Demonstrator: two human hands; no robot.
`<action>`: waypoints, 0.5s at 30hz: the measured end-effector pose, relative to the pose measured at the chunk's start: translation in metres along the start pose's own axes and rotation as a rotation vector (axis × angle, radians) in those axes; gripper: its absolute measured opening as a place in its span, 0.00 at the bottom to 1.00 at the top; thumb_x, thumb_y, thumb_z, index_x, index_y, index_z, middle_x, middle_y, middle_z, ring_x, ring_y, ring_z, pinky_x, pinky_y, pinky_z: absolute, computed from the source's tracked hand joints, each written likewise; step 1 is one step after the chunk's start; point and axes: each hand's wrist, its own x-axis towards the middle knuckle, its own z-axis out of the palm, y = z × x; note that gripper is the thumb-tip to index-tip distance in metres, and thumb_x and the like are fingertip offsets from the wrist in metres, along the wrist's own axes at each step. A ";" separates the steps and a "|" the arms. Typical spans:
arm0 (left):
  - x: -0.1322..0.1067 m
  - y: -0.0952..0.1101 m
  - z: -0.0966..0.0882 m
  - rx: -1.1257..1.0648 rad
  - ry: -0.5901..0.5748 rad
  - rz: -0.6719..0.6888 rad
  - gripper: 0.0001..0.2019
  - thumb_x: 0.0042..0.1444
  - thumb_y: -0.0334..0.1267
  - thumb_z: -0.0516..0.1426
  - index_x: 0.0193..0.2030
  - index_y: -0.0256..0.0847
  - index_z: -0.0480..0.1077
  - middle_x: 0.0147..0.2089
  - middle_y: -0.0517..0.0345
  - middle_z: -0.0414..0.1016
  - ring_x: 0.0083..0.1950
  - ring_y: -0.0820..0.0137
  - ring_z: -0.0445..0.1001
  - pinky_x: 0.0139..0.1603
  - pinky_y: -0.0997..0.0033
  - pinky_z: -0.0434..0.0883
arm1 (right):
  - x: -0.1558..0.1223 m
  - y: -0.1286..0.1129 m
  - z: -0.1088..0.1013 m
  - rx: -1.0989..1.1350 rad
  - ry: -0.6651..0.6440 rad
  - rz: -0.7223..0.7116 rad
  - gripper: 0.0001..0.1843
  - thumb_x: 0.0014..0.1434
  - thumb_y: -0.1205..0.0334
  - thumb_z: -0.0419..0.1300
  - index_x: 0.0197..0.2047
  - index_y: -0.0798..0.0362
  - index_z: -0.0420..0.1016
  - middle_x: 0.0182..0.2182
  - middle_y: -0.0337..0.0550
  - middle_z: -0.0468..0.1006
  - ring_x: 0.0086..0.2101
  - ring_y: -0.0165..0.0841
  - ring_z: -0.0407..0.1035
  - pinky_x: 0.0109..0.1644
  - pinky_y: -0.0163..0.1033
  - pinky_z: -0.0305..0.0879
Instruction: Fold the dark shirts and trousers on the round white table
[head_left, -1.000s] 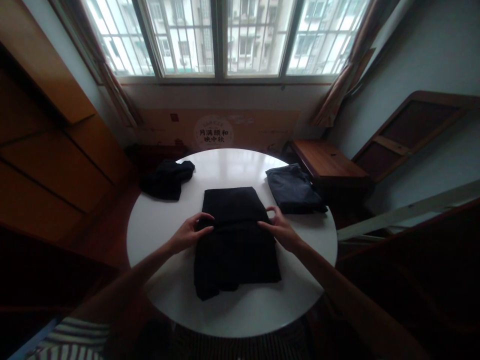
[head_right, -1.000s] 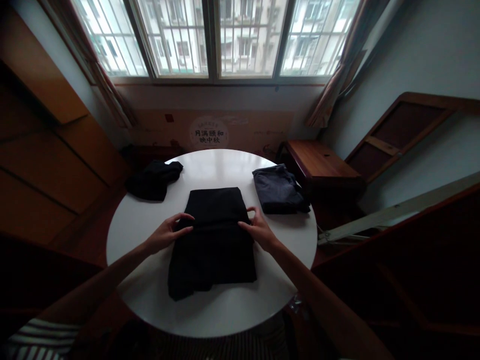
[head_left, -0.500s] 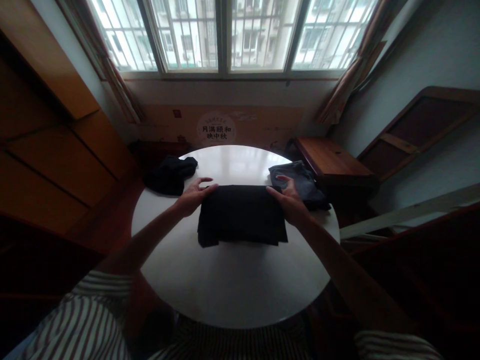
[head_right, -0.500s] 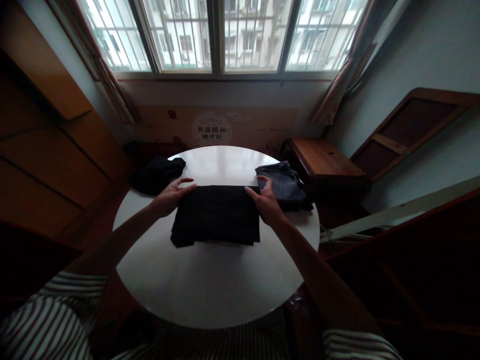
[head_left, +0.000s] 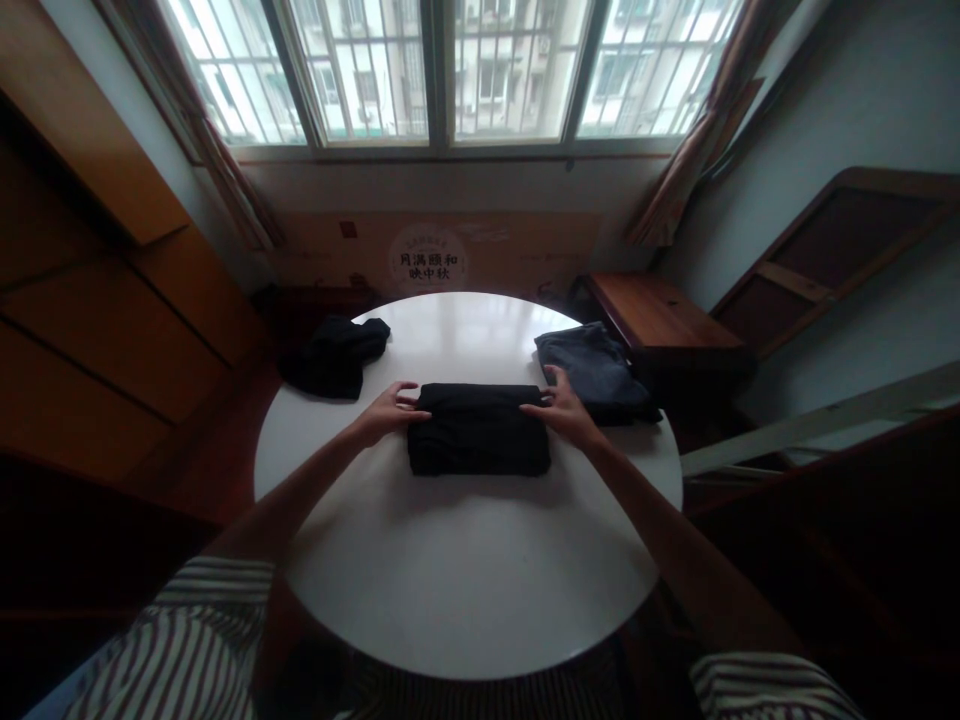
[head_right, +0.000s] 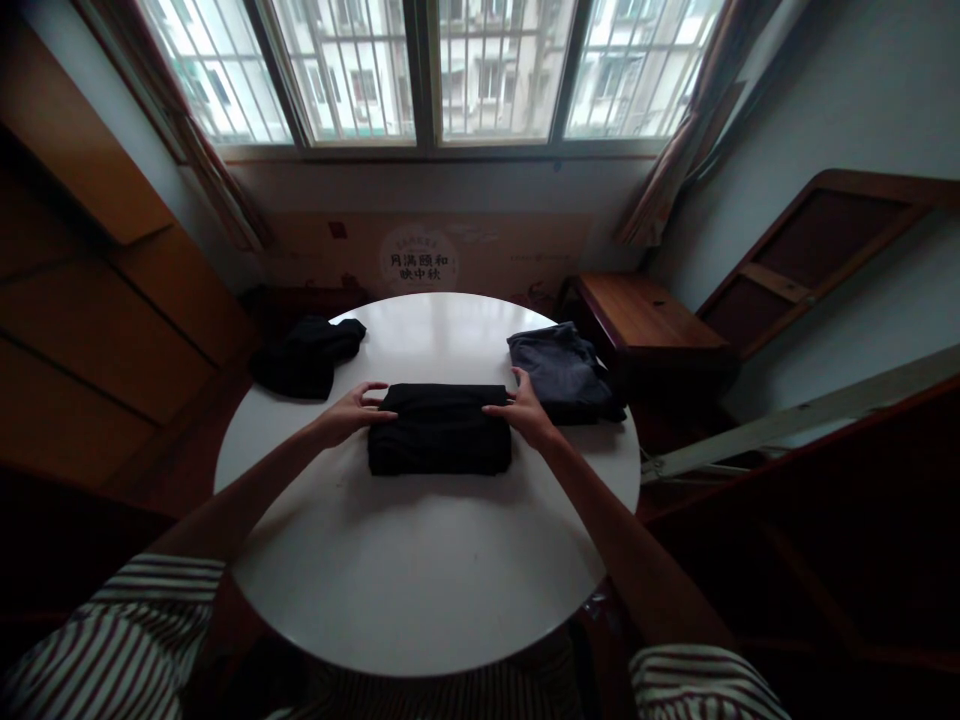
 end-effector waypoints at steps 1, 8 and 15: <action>-0.002 0.002 0.001 0.115 0.050 0.055 0.43 0.42 0.40 0.73 0.63 0.37 0.60 0.51 0.42 0.74 0.49 0.57 0.77 0.51 0.54 0.76 | -0.002 -0.004 0.001 -0.145 0.067 -0.076 0.49 0.54 0.58 0.68 0.71 0.56 0.46 0.48 0.55 0.73 0.50 0.48 0.72 0.57 0.55 0.68; -0.020 0.019 0.042 0.878 -0.112 0.747 0.23 0.67 0.43 0.51 0.67 0.41 0.61 0.70 0.44 0.60 0.73 0.56 0.54 0.73 0.49 0.50 | -0.012 -0.027 0.048 -0.740 -0.079 -0.638 0.26 0.71 0.55 0.47 0.67 0.54 0.65 0.64 0.56 0.67 0.64 0.48 0.57 0.69 0.58 0.49; -0.047 -0.019 0.043 1.061 -0.178 0.493 0.31 0.69 0.49 0.45 0.76 0.45 0.44 0.77 0.49 0.40 0.78 0.55 0.34 0.71 0.37 0.38 | -0.008 0.022 0.044 -0.879 -0.119 -0.466 0.31 0.72 0.49 0.43 0.73 0.51 0.52 0.73 0.50 0.48 0.70 0.45 0.43 0.70 0.59 0.44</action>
